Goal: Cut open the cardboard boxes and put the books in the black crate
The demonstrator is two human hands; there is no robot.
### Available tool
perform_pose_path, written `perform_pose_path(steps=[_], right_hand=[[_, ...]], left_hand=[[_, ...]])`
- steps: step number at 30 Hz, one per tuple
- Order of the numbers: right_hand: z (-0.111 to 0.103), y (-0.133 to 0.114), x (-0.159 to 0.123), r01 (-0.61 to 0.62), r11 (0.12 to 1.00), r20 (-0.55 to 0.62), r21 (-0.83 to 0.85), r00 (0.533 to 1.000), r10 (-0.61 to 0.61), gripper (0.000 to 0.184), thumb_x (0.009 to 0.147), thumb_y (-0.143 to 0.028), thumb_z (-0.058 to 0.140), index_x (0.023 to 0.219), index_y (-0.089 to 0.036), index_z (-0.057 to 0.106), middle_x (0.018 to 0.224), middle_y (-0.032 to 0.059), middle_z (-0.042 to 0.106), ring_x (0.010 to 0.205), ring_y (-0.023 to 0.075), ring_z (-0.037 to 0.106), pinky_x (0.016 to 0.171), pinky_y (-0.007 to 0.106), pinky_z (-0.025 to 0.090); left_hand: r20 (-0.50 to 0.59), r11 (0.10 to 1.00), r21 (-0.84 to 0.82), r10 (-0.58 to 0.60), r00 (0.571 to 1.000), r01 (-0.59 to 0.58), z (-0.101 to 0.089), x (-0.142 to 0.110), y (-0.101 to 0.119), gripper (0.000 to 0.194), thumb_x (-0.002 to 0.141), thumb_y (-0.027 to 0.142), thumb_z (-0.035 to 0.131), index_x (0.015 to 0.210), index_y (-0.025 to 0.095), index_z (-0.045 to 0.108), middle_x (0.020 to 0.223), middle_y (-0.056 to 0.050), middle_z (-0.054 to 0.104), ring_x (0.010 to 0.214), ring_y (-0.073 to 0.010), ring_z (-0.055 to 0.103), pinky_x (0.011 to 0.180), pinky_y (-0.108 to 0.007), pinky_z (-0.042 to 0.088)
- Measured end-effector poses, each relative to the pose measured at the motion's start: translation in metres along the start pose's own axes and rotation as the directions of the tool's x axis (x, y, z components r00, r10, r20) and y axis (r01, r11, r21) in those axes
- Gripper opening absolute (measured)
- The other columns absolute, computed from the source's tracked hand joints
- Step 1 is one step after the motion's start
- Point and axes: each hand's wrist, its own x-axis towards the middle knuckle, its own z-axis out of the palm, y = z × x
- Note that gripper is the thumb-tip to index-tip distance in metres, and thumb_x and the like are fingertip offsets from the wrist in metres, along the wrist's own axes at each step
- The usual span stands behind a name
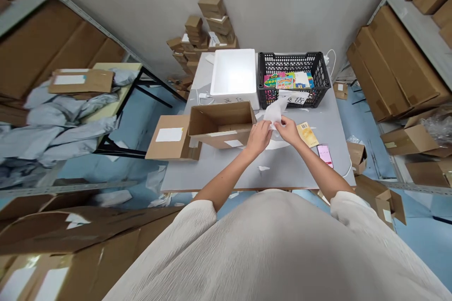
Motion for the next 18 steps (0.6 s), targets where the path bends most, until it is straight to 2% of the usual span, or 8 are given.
perform_pose_path(steps=[2, 4, 8, 11, 14, 18], right_hand=[[0.015, -0.02, 0.013, 0.064, 0.997, 0.008, -0.045, 0.998, -0.064, 0.028, 0.093, -0.047, 0.067, 0.1, -0.022, 0.079, 0.093, 0.0025, 0.076, 0.092, 0.0252, 0.066, 0.092, 0.039, 0.055], [0.033, -0.037, 0.024, 0.148, 0.985, 0.044, -0.09, 0.988, -0.145, 0.028, 0.098, -0.043, 0.063, 0.106, -0.023, 0.08, 0.102, 0.004, 0.079, 0.099, 0.0274, 0.067, 0.098, 0.042, 0.055], [0.076, -0.06, 0.043, 0.302, 0.934, 0.17, -0.193, 0.947, -0.271, 0.026, 0.104, -0.037, 0.058, 0.108, -0.025, 0.081, 0.112, 0.0072, 0.078, 0.11, 0.0296, 0.068, 0.108, 0.045, 0.052], [0.104, -0.065, 0.05, 0.33, 0.91, 0.219, -0.251, 0.935, -0.279, 0.031, 0.103, -0.035, 0.061, 0.126, -0.025, 0.078, 0.129, 0.0101, 0.075, 0.12, 0.0317, 0.066, 0.112, 0.047, 0.051], [0.123, -0.063, 0.05, 0.314, 0.902, 0.252, -0.296, 0.937, -0.243, 0.044, 0.1, -0.033, 0.062, 0.142, -0.026, 0.073, 0.146, 0.0119, 0.069, 0.132, 0.0349, 0.062, 0.117, 0.052, 0.048], [0.137, -0.059, 0.047, 0.302, 0.891, 0.312, -0.338, 0.93, -0.196, 0.042, 0.1, -0.031, 0.06, 0.139, -0.025, 0.075, 0.148, 0.0127, 0.069, 0.139, 0.0359, 0.059, 0.12, 0.054, 0.045]], left_hand=[[-0.064, 0.999, 0.008, -0.04, 0.997, 0.041, -0.019, -0.003, -0.011, 0.051, 0.115, 0.029, 0.04, 0.165, 0.022, 0.044, 0.145, -0.018, 0.063, 0.138, -0.0355, 0.057, 0.116, -0.046, 0.044], [-0.109, 0.996, 0.021, -0.082, 0.991, 0.085, -0.038, -0.007, -0.025, 0.055, 0.114, 0.029, 0.04, 0.169, 0.023, 0.039, 0.144, -0.017, 0.063, 0.138, -0.0355, 0.056, 0.116, -0.045, 0.044], [-0.179, 0.98, 0.067, -0.175, 0.968, 0.19, -0.073, -0.017, -0.058, 0.046, 0.112, 0.026, 0.043, 0.155, 0.026, 0.058, 0.139, -0.017, 0.063, 0.133, -0.0371, 0.055, 0.113, -0.049, 0.045], [-0.223, 0.952, 0.101, -0.261, 0.939, 0.288, -0.091, -0.022, -0.087, 0.035, 0.11, 0.026, 0.047, 0.136, 0.024, 0.07, 0.139, -0.018, 0.062, 0.134, -0.0392, 0.054, 0.113, -0.053, 0.044], [-0.178, 0.931, 0.128, -0.318, 0.931, 0.342, -0.097, -0.024, -0.114, 0.03, 0.107, 0.024, 0.05, 0.125, 0.021, 0.074, 0.139, -0.02, 0.065, 0.135, -0.0405, 0.055, 0.114, -0.054, 0.042], [-0.039, 0.905, 0.146, -0.399, 0.916, 0.4, -0.094, -0.022, -0.141, 0.033, 0.108, 0.024, 0.05, 0.133, 0.016, 0.07, 0.128, -0.021, 0.074, 0.128, -0.0391, 0.064, 0.114, -0.052, 0.041]])
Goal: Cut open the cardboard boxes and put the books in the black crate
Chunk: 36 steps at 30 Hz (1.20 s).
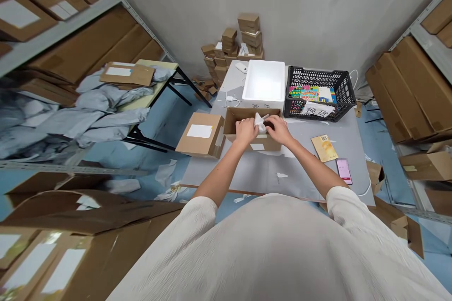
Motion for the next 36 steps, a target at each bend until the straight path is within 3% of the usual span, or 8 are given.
perform_pose_path(steps=[3, 8, 17, 22, 27, 32, 36], right_hand=[[0.006, 0.001, 0.001, -0.024, 1.0, -0.006, -0.002, 1.0, 0.024, 0.04, 0.101, -0.03, 0.058, 0.137, -0.024, 0.075, 0.146, 0.0133, 0.07, 0.139, 0.0349, 0.059, 0.121, 0.053, 0.045], [0.01, 0.008, 0.002, -0.024, 0.999, -0.052, 0.021, 0.998, 0.025, 0.038, 0.1, -0.03, 0.059, 0.133, -0.024, 0.076, 0.142, 0.0132, 0.073, 0.136, 0.0348, 0.062, 0.12, 0.055, 0.047], [-0.004, 0.013, -0.007, 0.003, 0.997, -0.157, 0.081, 0.987, 0.009, 0.032, 0.101, -0.031, 0.061, 0.127, -0.027, 0.078, 0.136, 0.0116, 0.076, 0.132, 0.0339, 0.065, 0.119, 0.057, 0.049], [-0.027, 0.024, -0.026, 0.001, 0.994, -0.255, 0.105, 0.967, 0.026, 0.029, 0.103, -0.033, 0.059, 0.123, -0.027, 0.079, 0.132, 0.0105, 0.077, 0.124, 0.0311, 0.068, 0.114, 0.052, 0.053], [-0.055, 0.054, -0.059, -0.066, 0.989, -0.312, 0.134, 0.944, 0.105, 0.028, 0.102, -0.035, 0.062, 0.121, -0.026, 0.08, 0.131, 0.0108, 0.077, 0.122, 0.0304, 0.069, 0.111, 0.051, 0.054], [-0.078, 0.104, -0.105, -0.228, 0.958, -0.315, 0.175, 0.908, 0.274, 0.03, 0.098, -0.036, 0.063, 0.121, -0.025, 0.08, 0.13, 0.0108, 0.078, 0.119, 0.0299, 0.069, 0.111, 0.05, 0.056], [-0.091, 0.153, -0.145, -0.395, 0.896, -0.294, 0.204, 0.848, 0.441, 0.031, 0.094, -0.031, 0.061, 0.116, -0.023, 0.081, 0.127, 0.0119, 0.079, 0.114, 0.029, 0.072, 0.112, 0.05, 0.056]], left_hand=[[0.045, 1.0, -0.019, -0.008, 0.999, 0.009, 0.005, 0.005, -0.008, 0.041, 0.108, 0.028, 0.053, 0.146, 0.015, 0.062, 0.131, -0.022, 0.074, 0.127, -0.0389, 0.067, 0.114, -0.051, 0.042], [-0.01, 0.998, -0.019, 0.053, 0.999, -0.053, 0.004, 0.005, -0.012, 0.045, 0.104, 0.028, 0.062, 0.149, 0.022, 0.06, 0.147, -0.021, 0.064, 0.141, -0.0405, 0.057, 0.117, -0.052, 0.044], [-0.09, 0.981, -0.071, 0.174, 0.981, -0.181, -0.006, 0.001, 0.01, 0.034, 0.109, 0.022, 0.053, 0.139, 0.025, 0.066, 0.142, -0.016, 0.068, 0.133, -0.0368, 0.062, 0.109, -0.049, 0.048], [-0.142, 0.937, -0.137, 0.304, 0.942, -0.323, -0.003, -0.004, 0.041, 0.031, 0.111, 0.024, 0.051, 0.137, 0.026, 0.068, 0.138, -0.014, 0.07, 0.129, -0.0341, 0.064, 0.107, -0.047, 0.048], [-0.137, 0.87, -0.193, 0.435, 0.89, -0.455, 0.012, -0.012, 0.088, 0.032, 0.111, 0.025, 0.052, 0.138, 0.027, 0.068, 0.137, -0.011, 0.071, 0.127, -0.0317, 0.065, 0.105, -0.045, 0.048], [-0.056, 0.813, -0.253, 0.529, 0.847, -0.524, 0.047, -0.022, 0.131, 0.033, 0.111, 0.024, 0.054, 0.139, 0.026, 0.07, 0.138, -0.011, 0.071, 0.13, -0.0315, 0.066, 0.109, -0.044, 0.048], [0.078, 0.824, -0.298, 0.524, 0.848, -0.482, 0.083, -0.029, 0.157, 0.035, 0.109, 0.023, 0.056, 0.141, 0.024, 0.071, 0.141, -0.013, 0.071, 0.133, -0.0332, 0.065, 0.112, -0.045, 0.049]])
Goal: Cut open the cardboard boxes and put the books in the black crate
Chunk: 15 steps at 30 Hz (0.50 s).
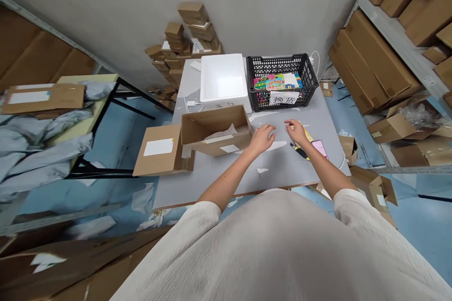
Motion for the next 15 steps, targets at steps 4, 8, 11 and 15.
perform_pose_path(steps=[4, 8, 11, 15], right_hand=[[-0.025, 0.053, -0.008, -0.163, 0.986, 0.026, -0.02, 0.986, 0.164, 0.032, 0.092, -0.028, 0.059, 0.115, -0.022, 0.081, 0.128, 0.0122, 0.079, 0.112, 0.0279, 0.073, 0.113, 0.049, 0.057], [-0.041, 0.095, -0.014, -0.274, 0.959, 0.065, -0.07, 0.958, 0.278, 0.032, 0.091, -0.023, 0.06, 0.116, -0.021, 0.08, 0.132, 0.0124, 0.079, 0.113, 0.0274, 0.075, 0.113, 0.049, 0.057], [-0.046, 0.118, -0.015, -0.329, 0.933, 0.113, -0.147, 0.931, 0.346, 0.037, 0.092, -0.022, 0.059, 0.122, -0.019, 0.08, 0.136, 0.0141, 0.078, 0.117, 0.0279, 0.076, 0.114, 0.048, 0.057], [-0.047, 0.144, -0.014, -0.369, 0.888, 0.192, -0.275, 0.884, 0.427, 0.044, 0.092, -0.023, 0.062, 0.133, -0.019, 0.078, 0.147, 0.0145, 0.074, 0.13, 0.0306, 0.072, 0.119, 0.047, 0.055]], left_hand=[[0.123, 0.996, -0.025, -0.087, 0.989, 0.09, 0.038, 0.011, 0.005, 0.038, 0.108, 0.023, 0.056, 0.143, 0.023, 0.071, 0.145, -0.013, 0.071, 0.136, -0.0336, 0.065, 0.116, -0.046, 0.049], [0.209, 0.985, -0.04, -0.156, 0.965, 0.168, 0.071, 0.022, 0.006, 0.04, 0.108, 0.025, 0.056, 0.146, 0.022, 0.069, 0.15, -0.013, 0.07, 0.139, -0.0329, 0.064, 0.119, -0.046, 0.048], [0.259, 0.973, -0.06, -0.199, 0.945, 0.221, 0.096, 0.03, 0.005, 0.042, 0.107, 0.026, 0.056, 0.147, 0.022, 0.068, 0.151, -0.013, 0.069, 0.14, -0.032, 0.064, 0.121, -0.045, 0.048], [0.326, 0.949, -0.091, -0.257, 0.91, 0.301, 0.128, 0.038, 0.002, 0.044, 0.106, 0.027, 0.057, 0.148, 0.022, 0.067, 0.155, -0.013, 0.067, 0.142, -0.0311, 0.064, 0.121, -0.043, 0.048]])
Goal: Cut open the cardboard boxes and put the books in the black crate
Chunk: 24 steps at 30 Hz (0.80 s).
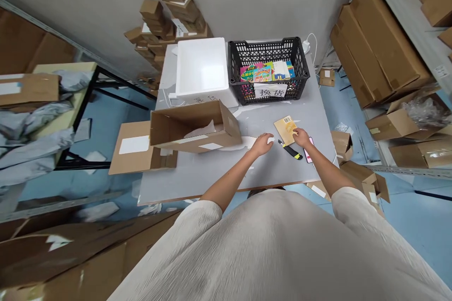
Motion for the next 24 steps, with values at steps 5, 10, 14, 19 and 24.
perform_pose_path(steps=[5, 10, 14, 19, 24], right_hand=[[0.008, 0.017, 0.021, -0.036, 0.997, 0.058, -0.069, 0.998, 0.04, 0.053, 0.089, -0.024, 0.066, 0.141, -0.02, 0.074, 0.16, 0.0142, 0.066, 0.146, 0.035, 0.063, 0.128, 0.053, 0.047], [0.02, 0.029, 0.041, -0.049, 0.999, 0.072, -0.001, 0.996, 0.049, 0.056, 0.083, -0.028, 0.071, 0.138, -0.02, 0.074, 0.16, 0.0154, 0.064, 0.151, 0.0389, 0.058, 0.132, 0.059, 0.041], [0.025, 0.036, 0.048, -0.083, 0.996, 0.091, 0.03, 0.993, 0.08, 0.058, 0.082, -0.031, 0.073, 0.139, -0.021, 0.073, 0.159, 0.0149, 0.066, 0.15, 0.0394, 0.057, 0.133, 0.062, 0.038], [0.024, 0.038, 0.048, -0.086, 0.995, 0.087, 0.056, 0.993, 0.081, 0.055, 0.083, -0.031, 0.074, 0.138, -0.023, 0.075, 0.15, 0.0123, 0.073, 0.143, 0.0379, 0.064, 0.131, 0.06, 0.043], [0.021, 0.031, 0.047, -0.123, 0.989, 0.108, 0.084, 0.988, 0.114, 0.054, 0.085, -0.028, 0.073, 0.139, -0.024, 0.075, 0.148, 0.0107, 0.075, 0.139, 0.0358, 0.067, 0.127, 0.057, 0.048]], left_hand=[[0.043, 0.994, -0.087, -0.067, 0.997, 0.071, 0.032, 0.023, -0.004, 0.049, 0.1, 0.026, 0.063, 0.148, 0.023, 0.068, 0.159, -0.014, 0.067, 0.145, -0.0336, 0.063, 0.122, -0.045, 0.049], [0.027, 0.937, -0.29, -0.196, 0.98, 0.195, 0.059, 0.049, -0.007, 0.047, 0.092, 0.025, 0.072, 0.139, 0.021, 0.073, 0.151, -0.015, 0.073, 0.141, -0.0346, 0.067, 0.121, -0.045, 0.049], [0.027, 0.861, -0.429, -0.291, 0.956, 0.274, 0.074, 0.068, -0.009, 0.043, 0.089, 0.022, 0.072, 0.132, 0.022, 0.075, 0.141, -0.012, 0.078, 0.135, -0.0319, 0.07, 0.117, -0.042, 0.051], [0.045, 0.825, -0.481, -0.314, 0.948, 0.296, 0.084, 0.083, -0.008, 0.041, 0.085, 0.016, 0.071, 0.126, 0.022, 0.075, 0.13, -0.01, 0.082, 0.124, -0.0301, 0.074, 0.109, -0.039, 0.056], [0.043, 0.804, -0.515, -0.323, 0.946, 0.298, 0.089, 0.088, -0.008, 0.041, 0.082, 0.014, 0.07, 0.123, 0.022, 0.072, 0.13, -0.009, 0.081, 0.12, -0.0265, 0.075, 0.106, -0.037, 0.057]])
